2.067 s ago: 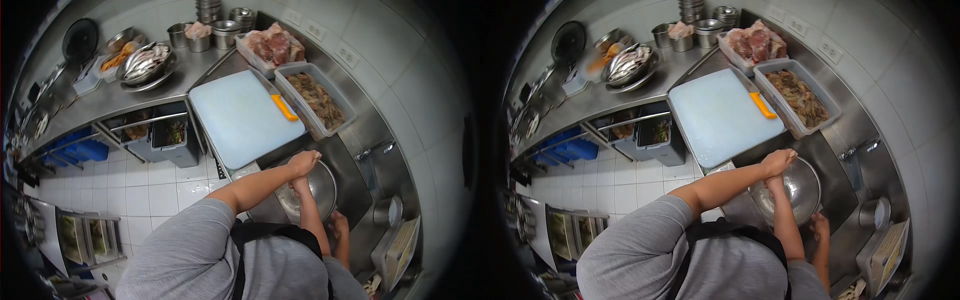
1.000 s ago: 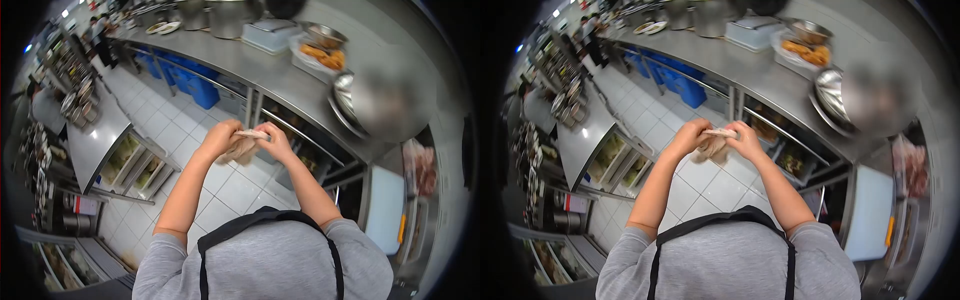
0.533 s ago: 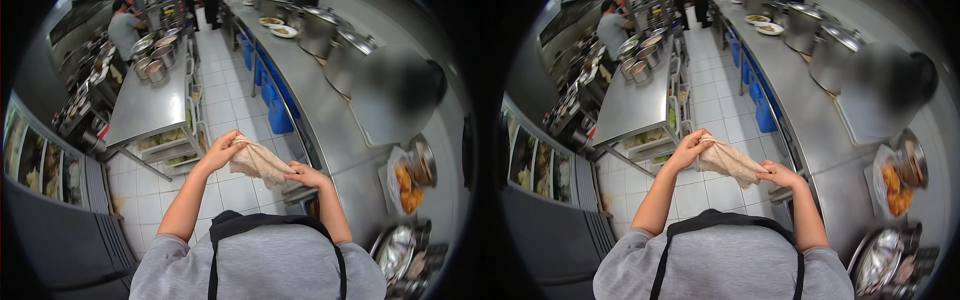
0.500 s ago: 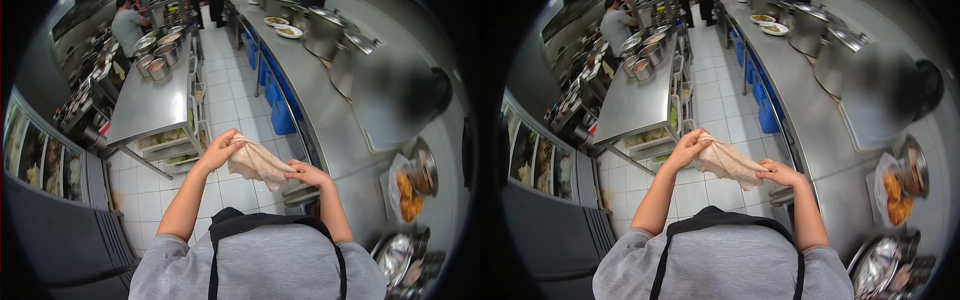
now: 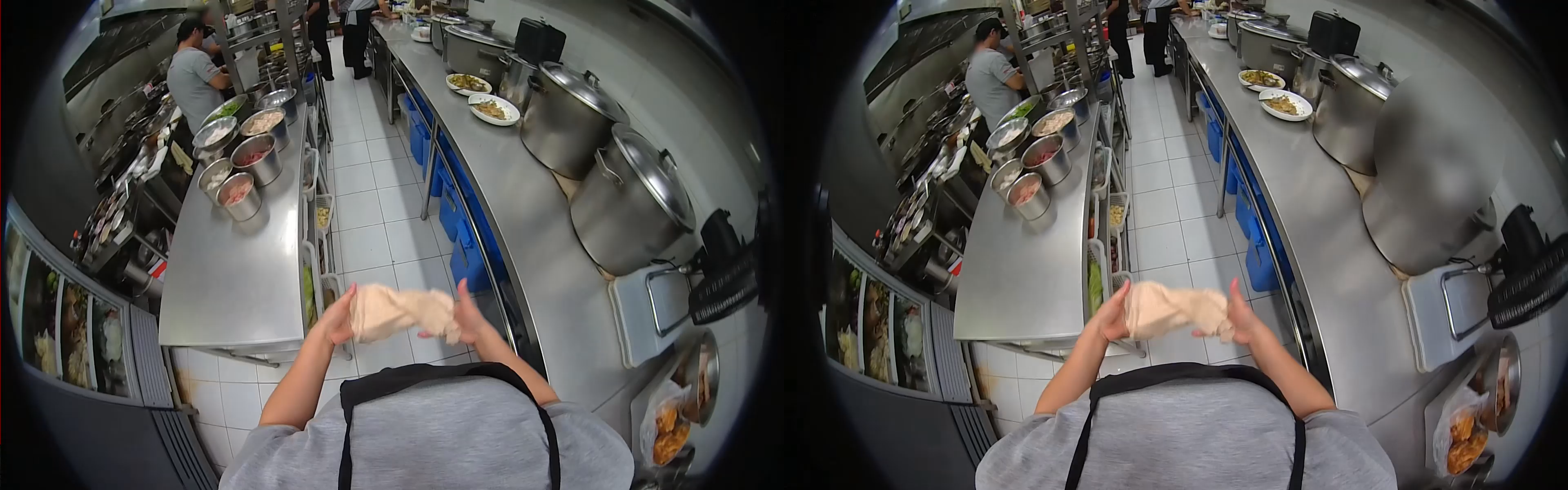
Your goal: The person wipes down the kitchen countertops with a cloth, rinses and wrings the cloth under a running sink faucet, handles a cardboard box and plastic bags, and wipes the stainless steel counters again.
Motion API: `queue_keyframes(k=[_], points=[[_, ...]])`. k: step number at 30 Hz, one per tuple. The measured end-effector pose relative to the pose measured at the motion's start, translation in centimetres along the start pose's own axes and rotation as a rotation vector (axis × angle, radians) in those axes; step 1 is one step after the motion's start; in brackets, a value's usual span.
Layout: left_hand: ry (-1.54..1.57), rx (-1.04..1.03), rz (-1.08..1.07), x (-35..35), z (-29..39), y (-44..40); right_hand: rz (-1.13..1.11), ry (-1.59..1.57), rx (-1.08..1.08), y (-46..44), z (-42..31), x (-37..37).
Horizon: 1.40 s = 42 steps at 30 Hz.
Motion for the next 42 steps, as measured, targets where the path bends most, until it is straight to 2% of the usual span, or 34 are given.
queue_keyframes(k=[1,3,5,6,8,11,13,15,18,19,21,22,23,25,26,27,29,30,31,33,34,35,37,38,40,42], points=[[-0.101,-0.059,0.022,-0.7,2.4,-0.9,0.007,-0.011,-0.003,-0.8,-2.4,0.1],[-0.229,-0.202,-0.032,-4.7,8.6,-2.5,0.063,0.403,0.237,-2.2,-8.7,-2.1],[-0.414,-0.391,-0.016,-8.2,13.5,-4.7,0.213,0.477,0.323,-4.3,-14.2,-3.5],[-0.420,-0.393,-0.020,-8.5,15.4,-6.7,0.299,0.522,0.405,-5.6,-16.8,-3.2],[-0.570,-0.430,0.027,-8.7,18.7,-10.7,0.320,0.523,0.426,-9.1,-21.1,-0.8],[-0.374,-0.337,0.046,-7.2,22.7,-16.8,0.308,0.609,0.445,-14.1,-27.1,1.7],[-0.317,-0.379,0.123,-7.0,26.3,-20.3,0.387,0.545,0.413,-17.4,-31.0,2.1],[-0.214,-0.412,0.160,-7.4,29.8,-22.7,0.331,0.470,0.389,-21.5,-35.3,1.1],[-0.351,-0.619,0.160,-8.9,35.7,-24.5,0.072,0.692,0.603,-26.0,-41.6,-4.1],[-0.417,-0.678,0.153,-9.0,37.4,-24.9,0.068,0.699,0.588,-27.5,-43.2,-4.5],[-0.428,-0.704,0.113,-6.2,39.8,-27.1,-0.012,1.133,0.650,-30.6,-45.7,-5.7],[-0.493,-0.693,0.159,-4.0,40.8,-28.6,-0.091,1.323,0.908,-31.7,-47.1,-6.8],[-0.562,-0.678,0.202,-1.8,42.1,-30.4,-0.087,1.316,0.915,-34.0,-48.6,-5.8],[-0.704,-0.736,0.245,3.3,44.5,-34.7,-0.043,1.408,0.901,-38.6,-50.8,-2.7],[-0.837,-0.810,0.283,4.1,46.1,-36.3,0.055,1.466,0.984,-40.2,-52.0,-2.2],[-0.841,-0.800,0.266,5.1,47.4,-38.1,0.077,1.464,0.987,-42.1,-52.6,-1.5],[-0.960,-0.899,0.276,5.5,51.3,-41.5,0.202,1.426,0.863,-46.3,-55.0,-0.1],[-0.991,-0.926,0.254,3.9,53.5,-42.7,0.266,1.522,0.739,-48.2,-56.6,0.0],[-0.979,-0.919,0.246,2.5,55.6,-43.7,0.278,1.530,0.728,-49.5,-58.2,-0.3],[-1.292,-0.974,0.243,-1.2,59.7,-46.0,0.303,1.663,0.874,-51.1,-62.3,-2.3],[-1.432,-1.144,0.224,-3.1,61.6,-47.0,0.382,1.559,1.075,-51.0,-64.8,-3.0],[-1.438,-1.151,0.200,-5.0,63.3,-48.1,0.402,1.556,1.090,-51.7,-67.1,-3.2],[-1.362,-1.224,0.016,-8.6,65.5,-49.8,0.556,1.463,1.221,-51.7,-71.1,-2.3],[-1.373,-1.213,-0.002,-9.0,66.7,-52.1,0.576,1.448,1.223,-52.2,-72.6,-1.6],[-1.588,-1.301,-0.031,-10.1,69.1,-56.9,0.613,1.420,1.151,-53.9,-75.7,0.0],[-1.578,-1.318,-0.017,-10.2,71.3,-62.1,0.677,1.390,1.170,-55.2,-79.1,0.7]])
Point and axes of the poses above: each hand's wrist, its own y-axis away from the middle knuckle, its own x-axis out of the back of the hand, z = x × y, the point moved 6 cm from there along -y, towards the middle knuckle, and after that the axes turned 5 degrees about z, right-handed, at the moved point
